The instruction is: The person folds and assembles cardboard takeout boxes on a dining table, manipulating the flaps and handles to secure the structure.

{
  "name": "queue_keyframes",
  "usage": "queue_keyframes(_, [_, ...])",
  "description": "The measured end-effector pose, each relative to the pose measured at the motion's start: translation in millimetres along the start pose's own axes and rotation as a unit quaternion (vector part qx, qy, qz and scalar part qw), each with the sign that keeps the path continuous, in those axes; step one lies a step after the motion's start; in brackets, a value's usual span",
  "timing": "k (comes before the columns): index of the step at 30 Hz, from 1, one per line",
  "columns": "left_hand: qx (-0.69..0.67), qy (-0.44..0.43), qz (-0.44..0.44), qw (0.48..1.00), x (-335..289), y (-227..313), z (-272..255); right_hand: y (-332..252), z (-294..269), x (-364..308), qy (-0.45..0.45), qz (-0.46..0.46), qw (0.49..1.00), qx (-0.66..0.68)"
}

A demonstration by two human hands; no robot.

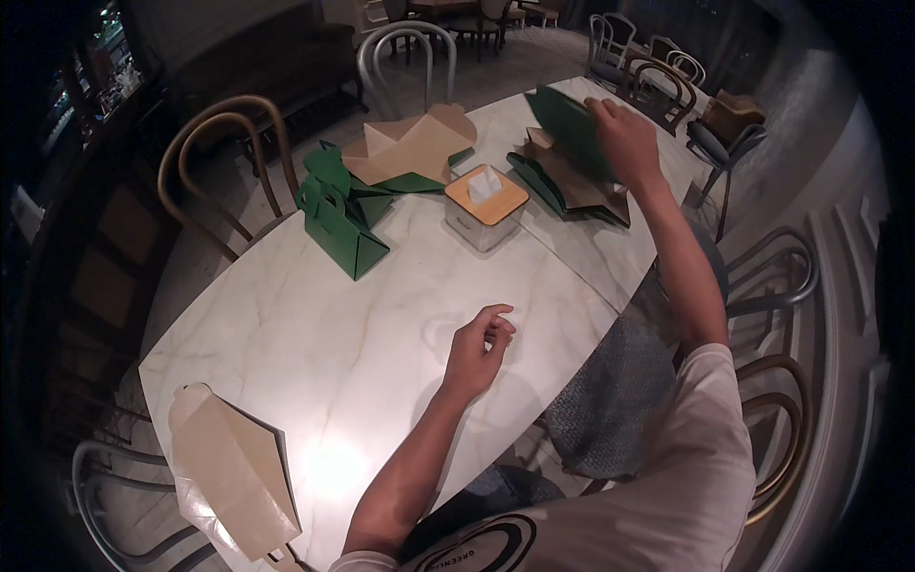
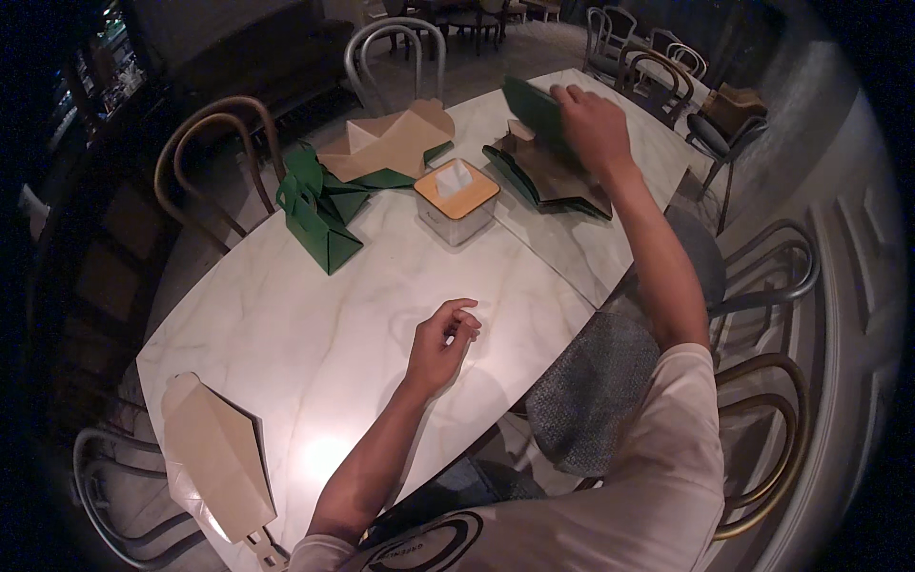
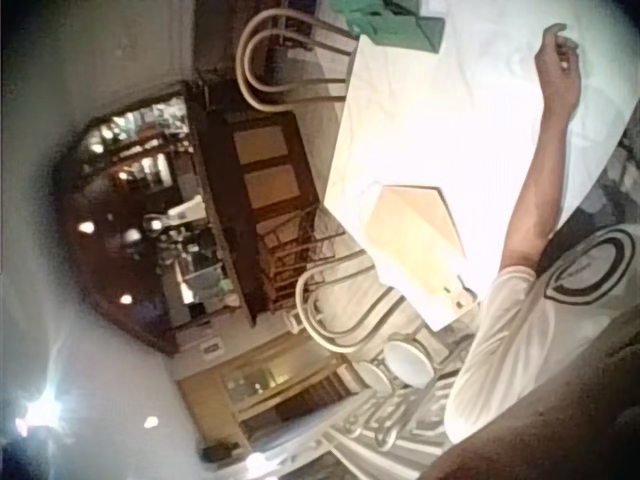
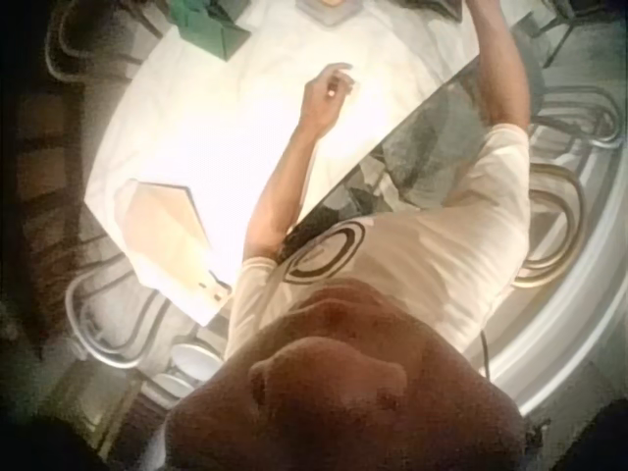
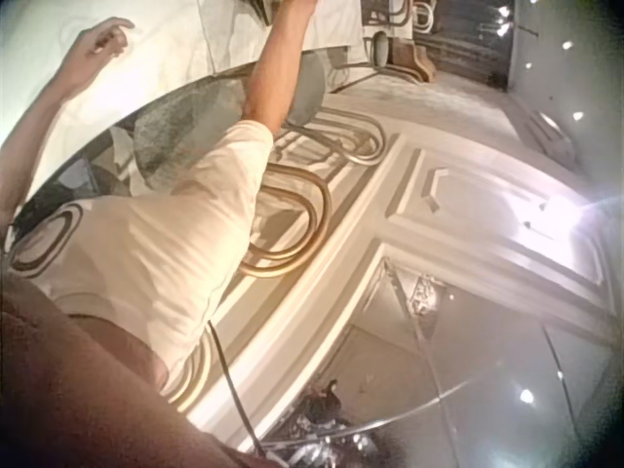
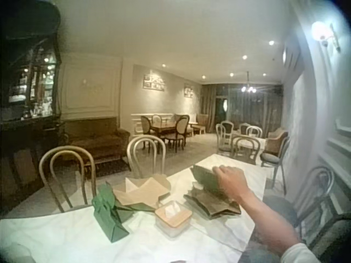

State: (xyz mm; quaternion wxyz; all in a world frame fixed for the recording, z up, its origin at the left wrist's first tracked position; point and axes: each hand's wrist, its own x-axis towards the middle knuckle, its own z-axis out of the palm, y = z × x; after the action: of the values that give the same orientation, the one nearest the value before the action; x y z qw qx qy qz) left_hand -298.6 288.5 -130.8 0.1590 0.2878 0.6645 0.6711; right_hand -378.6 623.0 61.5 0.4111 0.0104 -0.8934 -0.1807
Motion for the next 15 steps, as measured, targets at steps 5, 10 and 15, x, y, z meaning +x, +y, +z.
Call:
queue_keyframes(5, [0.0,0.002,-0.023,1.0,1,6,0,-40,50,-34,-0.187,0.097,0.967,0.145])
queue_keyframes(10, [-0.007,0.005,-0.017,1.0,-1,2,-2,-40,58,-14,-0.065,0.138,0.977,0.148])
queue_keyframes(15, [-0.005,-0.004,-0.015,1.0,-2,4,2,93,18,26,0.214,0.273,0.935,0.079])
